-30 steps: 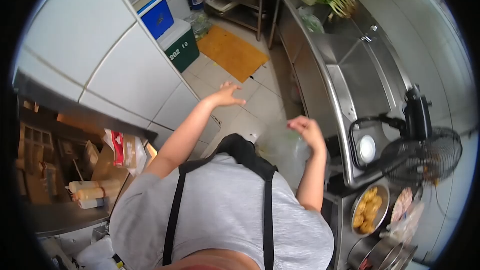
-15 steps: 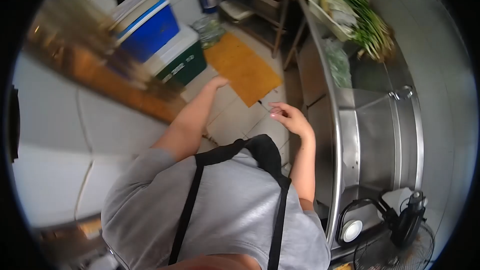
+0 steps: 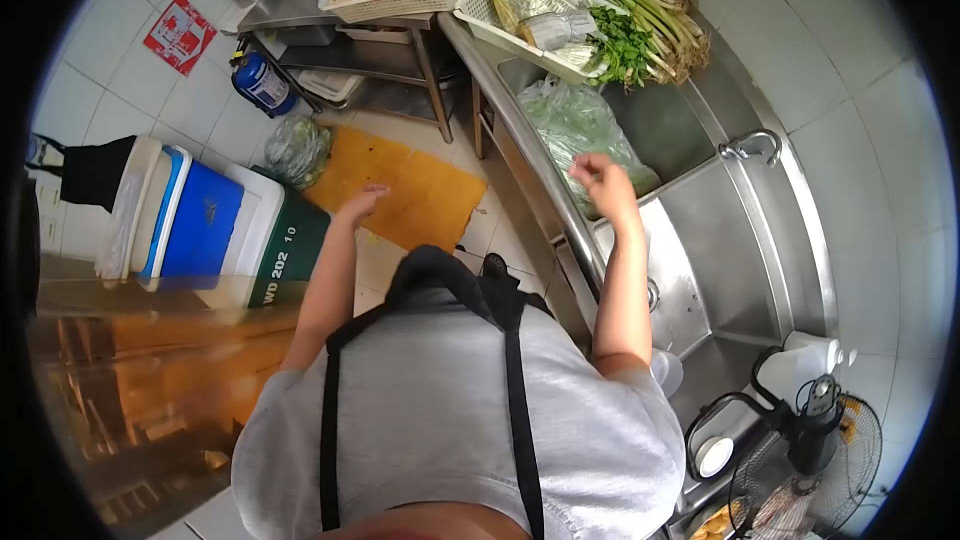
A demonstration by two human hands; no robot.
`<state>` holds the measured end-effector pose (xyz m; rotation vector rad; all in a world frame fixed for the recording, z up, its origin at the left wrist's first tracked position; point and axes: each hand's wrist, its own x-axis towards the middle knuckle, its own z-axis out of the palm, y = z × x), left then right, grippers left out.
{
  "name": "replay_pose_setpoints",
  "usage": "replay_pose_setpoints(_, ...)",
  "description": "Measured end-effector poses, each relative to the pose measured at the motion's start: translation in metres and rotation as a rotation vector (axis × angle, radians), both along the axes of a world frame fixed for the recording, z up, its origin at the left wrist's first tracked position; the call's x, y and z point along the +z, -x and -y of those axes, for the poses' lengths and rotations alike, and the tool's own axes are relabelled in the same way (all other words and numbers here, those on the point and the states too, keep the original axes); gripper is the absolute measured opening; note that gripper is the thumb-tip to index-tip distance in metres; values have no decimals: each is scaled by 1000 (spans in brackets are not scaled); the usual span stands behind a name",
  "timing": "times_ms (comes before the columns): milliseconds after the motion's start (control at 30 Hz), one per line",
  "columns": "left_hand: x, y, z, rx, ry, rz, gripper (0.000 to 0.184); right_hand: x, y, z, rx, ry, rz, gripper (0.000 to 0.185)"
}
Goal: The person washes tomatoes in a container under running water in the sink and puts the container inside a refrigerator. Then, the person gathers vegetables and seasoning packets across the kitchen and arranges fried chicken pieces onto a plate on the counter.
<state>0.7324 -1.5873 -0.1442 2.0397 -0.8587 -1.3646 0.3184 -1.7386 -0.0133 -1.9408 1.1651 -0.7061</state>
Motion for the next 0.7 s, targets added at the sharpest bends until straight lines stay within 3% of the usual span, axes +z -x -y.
replay_pose_setpoints(67,8,-23,18,112,5,-12,45,18,-25,48,-7,-8,106,25)
replay_pose_setpoints(200,31,-61,50,294,42,19,45,13,-99,135,15,-268,445,23)
replay_pose_setpoints(300,51,-98,93,478,325,-139,35,20,-173,171,114,-397,615,24)
replay_pose_setpoints(433,122,-173,168,511,473,-62,29,22,-262,233,43,-305,636,26)
replay_pose_setpoints(500,128,-229,216,542,578,-70,26,23,-296,265,19,-200,534,29)
replay_pose_setpoints(567,130,-274,261,592,612,-52,32,8,-325,310,-142,228,210,33)
replay_pose_setpoints(633,119,-325,314,555,597,-62,41,-3,-347,345,-233,456,-162,34)
replay_pose_setpoints(700,120,-348,350,349,570,-201,45,-2,-368,357,-241,7,-115,32)
